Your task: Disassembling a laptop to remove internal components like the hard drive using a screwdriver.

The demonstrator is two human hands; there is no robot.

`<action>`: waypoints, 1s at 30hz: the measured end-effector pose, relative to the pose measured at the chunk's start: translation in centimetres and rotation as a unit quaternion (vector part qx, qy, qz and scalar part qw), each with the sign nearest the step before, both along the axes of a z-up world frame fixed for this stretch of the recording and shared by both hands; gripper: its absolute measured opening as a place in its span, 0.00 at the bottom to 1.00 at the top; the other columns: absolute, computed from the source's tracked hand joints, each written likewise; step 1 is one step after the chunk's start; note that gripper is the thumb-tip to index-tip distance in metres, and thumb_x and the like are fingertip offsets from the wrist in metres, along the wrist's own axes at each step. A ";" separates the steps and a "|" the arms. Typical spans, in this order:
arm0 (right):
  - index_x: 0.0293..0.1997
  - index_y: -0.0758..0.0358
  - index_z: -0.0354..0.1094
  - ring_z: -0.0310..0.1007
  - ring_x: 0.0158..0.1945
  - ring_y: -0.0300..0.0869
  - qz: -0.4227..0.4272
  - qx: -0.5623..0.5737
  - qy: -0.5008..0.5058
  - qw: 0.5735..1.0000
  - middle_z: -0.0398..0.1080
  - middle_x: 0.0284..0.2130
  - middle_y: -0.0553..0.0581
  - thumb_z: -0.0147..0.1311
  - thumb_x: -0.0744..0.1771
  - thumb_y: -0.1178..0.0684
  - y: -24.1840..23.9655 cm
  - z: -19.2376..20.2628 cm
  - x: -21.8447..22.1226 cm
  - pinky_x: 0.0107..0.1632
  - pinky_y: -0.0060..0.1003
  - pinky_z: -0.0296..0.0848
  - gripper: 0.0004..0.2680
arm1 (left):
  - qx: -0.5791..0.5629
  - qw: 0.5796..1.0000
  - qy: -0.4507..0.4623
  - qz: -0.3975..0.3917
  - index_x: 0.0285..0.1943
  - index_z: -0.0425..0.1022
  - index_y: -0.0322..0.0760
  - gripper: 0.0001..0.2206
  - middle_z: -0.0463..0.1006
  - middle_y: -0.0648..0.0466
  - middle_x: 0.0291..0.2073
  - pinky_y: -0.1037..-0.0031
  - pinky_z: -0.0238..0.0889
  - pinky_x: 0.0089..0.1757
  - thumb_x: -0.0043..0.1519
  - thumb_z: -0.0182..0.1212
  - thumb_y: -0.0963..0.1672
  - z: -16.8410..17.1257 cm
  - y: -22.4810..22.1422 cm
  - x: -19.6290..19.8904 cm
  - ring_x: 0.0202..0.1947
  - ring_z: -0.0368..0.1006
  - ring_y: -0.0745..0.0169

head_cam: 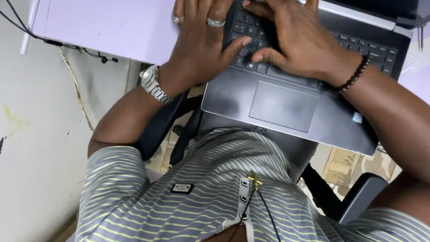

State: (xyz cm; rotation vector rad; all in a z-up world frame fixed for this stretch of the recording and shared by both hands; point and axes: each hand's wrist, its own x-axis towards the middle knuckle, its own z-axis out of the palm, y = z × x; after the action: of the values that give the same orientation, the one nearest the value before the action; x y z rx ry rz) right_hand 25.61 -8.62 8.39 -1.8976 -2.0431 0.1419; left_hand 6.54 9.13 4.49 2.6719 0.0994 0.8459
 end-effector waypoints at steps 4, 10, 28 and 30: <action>0.77 0.78 0.59 0.56 0.69 0.65 0.012 0.003 -0.037 0.999 0.59 0.65 0.72 0.29 0.71 0.20 0.1 1.4 -0.4 0.62 0.69 0.49 0.41 | -0.008 1.000 -0.008 -0.018 0.80 0.51 0.37 0.32 0.66 0.42 0.66 0.48 0.61 0.65 0.80 0.60 0.57 -0.8 0.2 0.2 0.66 0.61 0.39; 0.72 0.81 0.56 0.58 0.69 0.65 0.017 0.060 -0.007 0.998 0.64 0.61 0.75 0.30 0.69 0.18 1.0 0.0 -0.1 0.74 0.63 0.40 0.42 | -0.022 0.999 0.043 -0.012 0.78 0.55 0.35 0.30 0.63 0.41 0.69 0.40 0.48 0.71 0.77 0.57 0.56 -0.1 0.1 0.4 0.74 0.57 0.34; 0.69 0.82 0.54 0.65 0.67 0.62 0.009 0.095 -0.037 0.995 0.69 0.60 0.74 0.40 0.69 0.19 0.7 -0.6 -0.7 0.73 0.64 0.49 0.41 | -0.037 0.998 0.050 -0.027 0.76 0.57 0.30 0.30 0.64 0.38 0.68 0.40 0.51 0.69 0.77 0.54 0.56 0.0 -0.2 0.3 0.72 0.58 0.33; 0.70 0.81 0.53 0.65 0.67 0.64 0.009 0.103 -0.033 0.994 0.69 0.62 0.76 0.38 0.69 0.19 1.0 -0.3 -0.5 0.72 0.65 0.51 0.41 | -0.050 0.996 0.066 -0.018 0.77 0.57 0.29 0.31 0.63 0.38 0.72 0.41 0.44 0.71 0.76 0.53 0.56 0.3 0.0 0.4 0.76 0.55 0.33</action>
State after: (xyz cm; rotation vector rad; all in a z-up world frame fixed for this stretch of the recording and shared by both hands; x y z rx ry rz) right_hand 25.11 -7.57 8.05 -1.7800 -2.0299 -0.1242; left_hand 6.92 9.12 4.74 2.6241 0.1213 0.6366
